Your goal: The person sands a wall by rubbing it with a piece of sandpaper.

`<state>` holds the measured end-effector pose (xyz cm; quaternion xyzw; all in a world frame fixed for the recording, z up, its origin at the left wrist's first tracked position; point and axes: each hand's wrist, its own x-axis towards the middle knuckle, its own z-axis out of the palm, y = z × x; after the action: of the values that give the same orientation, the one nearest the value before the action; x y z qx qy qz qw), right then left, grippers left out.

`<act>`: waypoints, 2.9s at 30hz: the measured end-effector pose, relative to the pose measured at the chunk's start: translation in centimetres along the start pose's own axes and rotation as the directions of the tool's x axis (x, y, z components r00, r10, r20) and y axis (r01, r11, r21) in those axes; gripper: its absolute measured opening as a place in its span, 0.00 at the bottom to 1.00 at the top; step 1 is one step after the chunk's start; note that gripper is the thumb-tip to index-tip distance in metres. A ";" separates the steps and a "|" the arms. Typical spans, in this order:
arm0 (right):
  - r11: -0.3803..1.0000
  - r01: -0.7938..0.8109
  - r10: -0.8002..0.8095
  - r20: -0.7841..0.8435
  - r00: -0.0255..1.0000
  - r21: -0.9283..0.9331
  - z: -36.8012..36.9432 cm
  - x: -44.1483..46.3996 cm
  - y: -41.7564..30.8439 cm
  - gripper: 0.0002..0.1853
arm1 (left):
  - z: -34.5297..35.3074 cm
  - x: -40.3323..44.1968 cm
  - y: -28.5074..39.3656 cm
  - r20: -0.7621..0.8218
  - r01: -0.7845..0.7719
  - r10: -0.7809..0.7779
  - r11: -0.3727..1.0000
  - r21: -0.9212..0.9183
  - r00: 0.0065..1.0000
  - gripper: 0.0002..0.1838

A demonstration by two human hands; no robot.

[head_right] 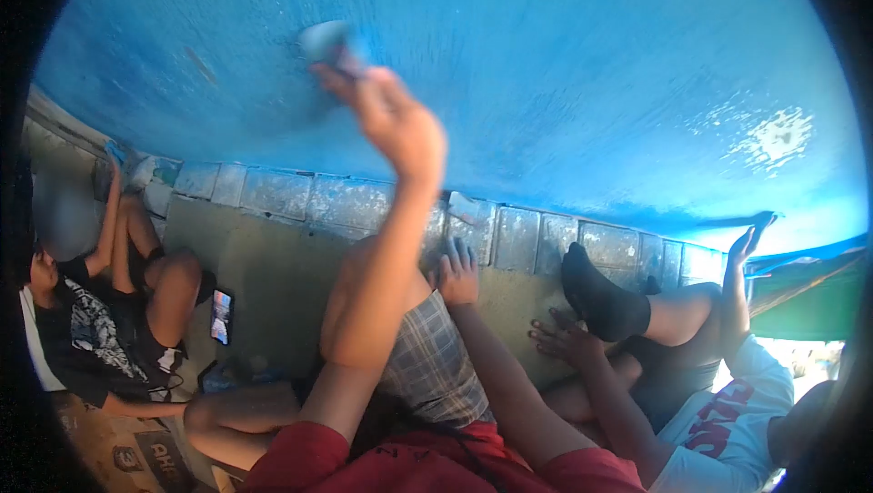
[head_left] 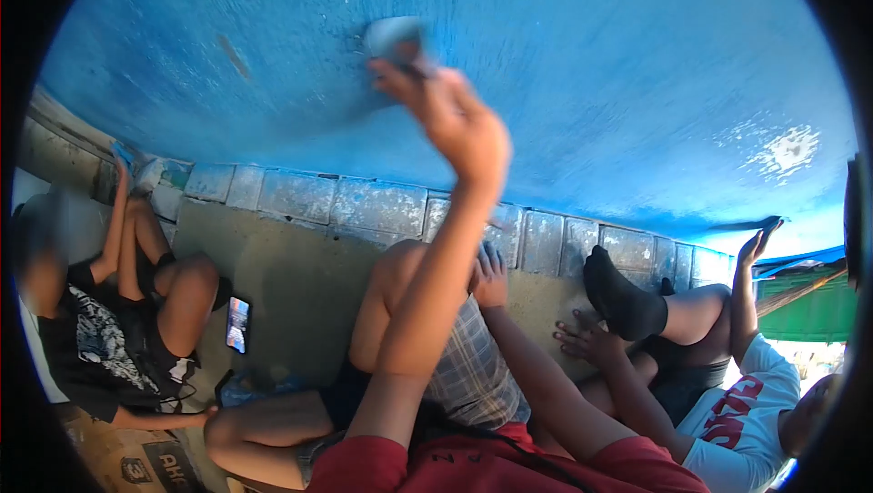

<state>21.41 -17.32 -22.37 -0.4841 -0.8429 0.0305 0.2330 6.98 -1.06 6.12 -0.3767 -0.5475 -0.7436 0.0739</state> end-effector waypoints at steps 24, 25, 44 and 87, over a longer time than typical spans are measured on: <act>0.999 -0.007 0.007 0.012 1.000 0.047 -0.2 0.2 0.1 0.20 | -3.1 6.5 -1.2 -0.124 0.272 -0.345 0.877 -0.397 0.930 0.26; 1.000 -0.008 0.007 0.025 1.000 0.029 -0.4 0.4 0.0 0.20 | -3.7 8.7 -5.0 -0.245 0.237 -0.331 0.908 -0.345 0.911 0.28; 0.995 -0.044 0.039 0.050 0.998 0.094 -1.7 0.7 -0.5 0.22 | -3.9 11.5 -1.8 -0.119 -0.067 0.070 0.997 0.026 0.990 0.23; 0.997 -0.045 0.043 0.027 0.999 0.066 -1.4 0.8 -0.5 0.19 | -8.4 17.4 -7.4 -0.206 -0.011 0.046 0.985 0.171 0.977 0.24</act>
<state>21.28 -17.20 -20.67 -0.4942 -0.8334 0.0697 0.2374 -13.18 -0.19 10.74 -0.2966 -0.5924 -0.7287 0.1734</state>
